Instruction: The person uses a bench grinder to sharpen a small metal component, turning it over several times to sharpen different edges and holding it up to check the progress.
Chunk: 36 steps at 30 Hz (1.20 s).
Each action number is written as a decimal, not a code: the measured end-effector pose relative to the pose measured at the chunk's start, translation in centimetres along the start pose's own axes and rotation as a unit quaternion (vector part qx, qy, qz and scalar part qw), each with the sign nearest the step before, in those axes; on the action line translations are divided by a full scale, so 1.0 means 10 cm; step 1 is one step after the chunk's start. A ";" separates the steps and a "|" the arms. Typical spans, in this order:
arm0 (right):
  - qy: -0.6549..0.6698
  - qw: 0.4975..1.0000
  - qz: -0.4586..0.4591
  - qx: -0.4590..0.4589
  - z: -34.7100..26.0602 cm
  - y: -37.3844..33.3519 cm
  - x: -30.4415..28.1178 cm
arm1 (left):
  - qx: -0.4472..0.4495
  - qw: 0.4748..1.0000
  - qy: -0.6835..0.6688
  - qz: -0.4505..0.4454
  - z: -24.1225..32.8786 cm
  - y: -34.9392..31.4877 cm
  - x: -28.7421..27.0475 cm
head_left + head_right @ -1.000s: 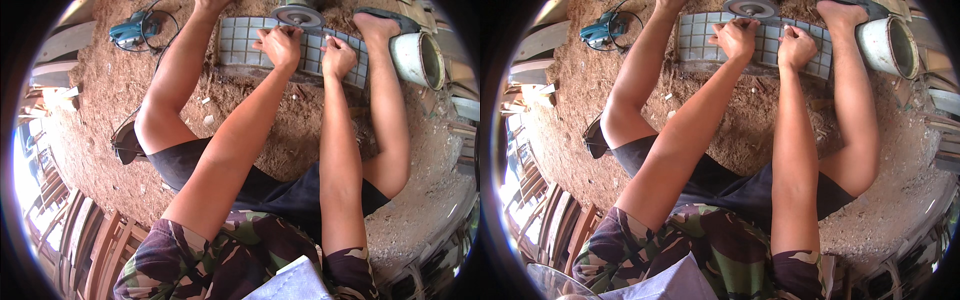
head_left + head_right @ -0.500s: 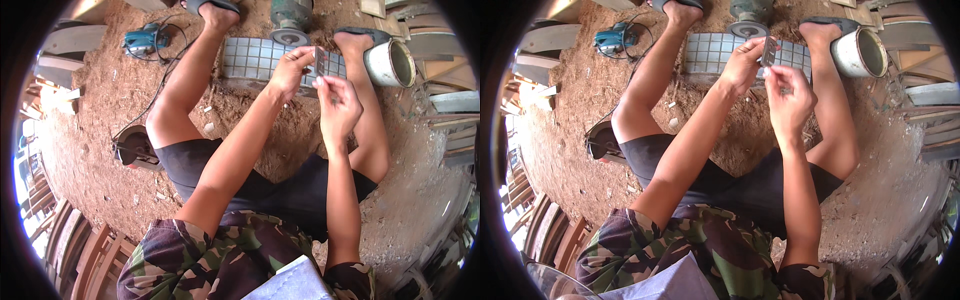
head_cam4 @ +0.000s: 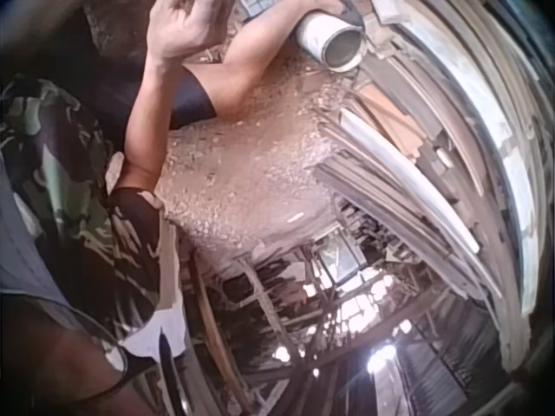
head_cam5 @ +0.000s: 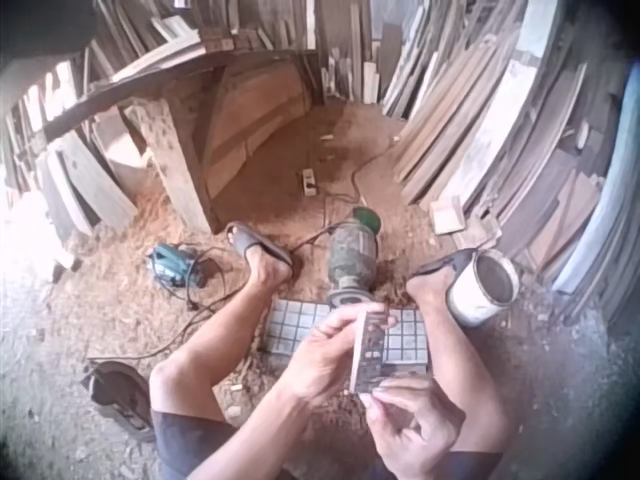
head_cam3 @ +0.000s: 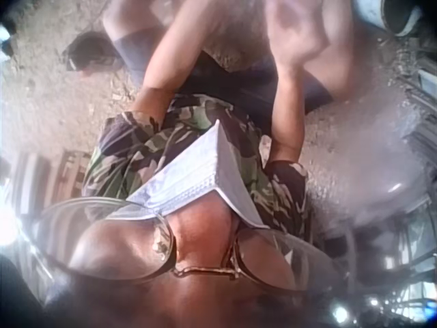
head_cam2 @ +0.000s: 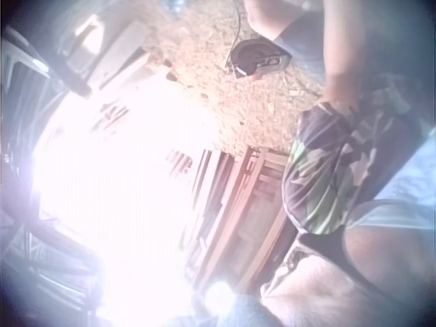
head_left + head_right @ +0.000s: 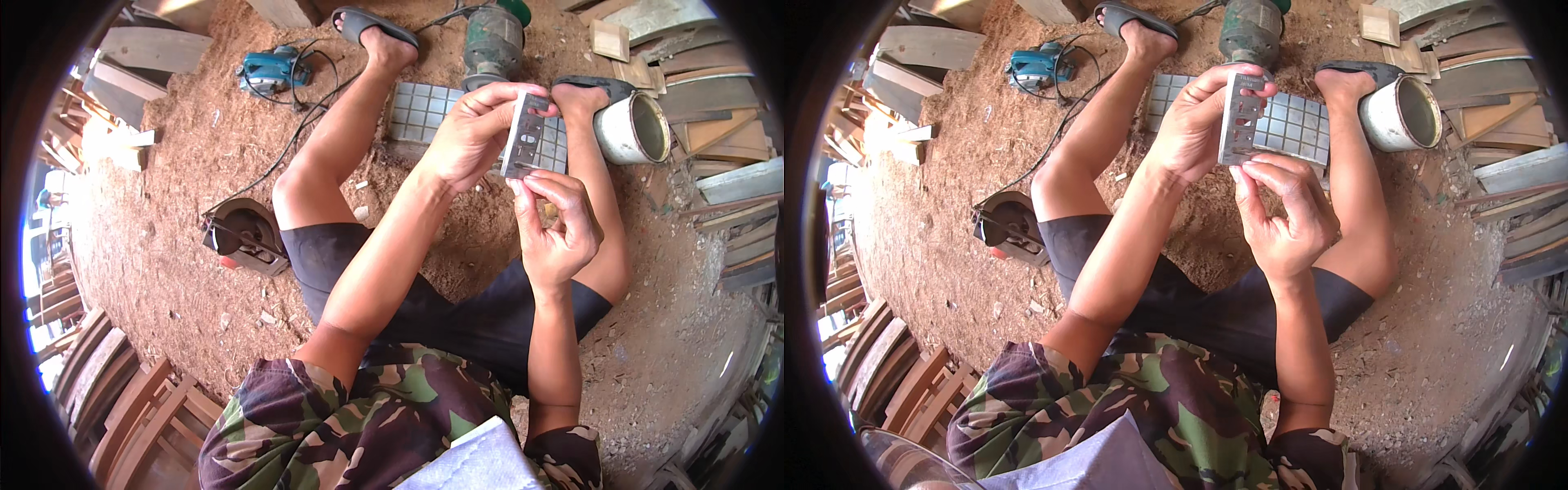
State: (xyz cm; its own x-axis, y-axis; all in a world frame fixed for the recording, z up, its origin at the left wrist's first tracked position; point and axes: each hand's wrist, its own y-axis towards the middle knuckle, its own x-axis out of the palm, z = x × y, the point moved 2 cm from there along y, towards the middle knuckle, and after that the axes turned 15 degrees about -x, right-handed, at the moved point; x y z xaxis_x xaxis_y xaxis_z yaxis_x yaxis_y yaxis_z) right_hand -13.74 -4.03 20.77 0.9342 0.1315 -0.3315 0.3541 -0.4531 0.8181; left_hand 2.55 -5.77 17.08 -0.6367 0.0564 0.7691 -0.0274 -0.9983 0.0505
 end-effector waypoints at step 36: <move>0.269 0.908 0.155 0.280 0.25 0.31 -0.06 | 0.007 0.997 0.032 0.069 0.02 -0.17 -0.10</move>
State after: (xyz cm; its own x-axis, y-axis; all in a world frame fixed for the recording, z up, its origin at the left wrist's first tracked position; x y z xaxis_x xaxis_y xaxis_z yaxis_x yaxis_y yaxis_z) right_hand -13.27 -7.71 22.34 0.9241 0.2645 0.2757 0.1338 -0.8999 0.4150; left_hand 3.40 -4.10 16.35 -0.6812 -0.0831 0.7273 0.0748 -0.9962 -0.0438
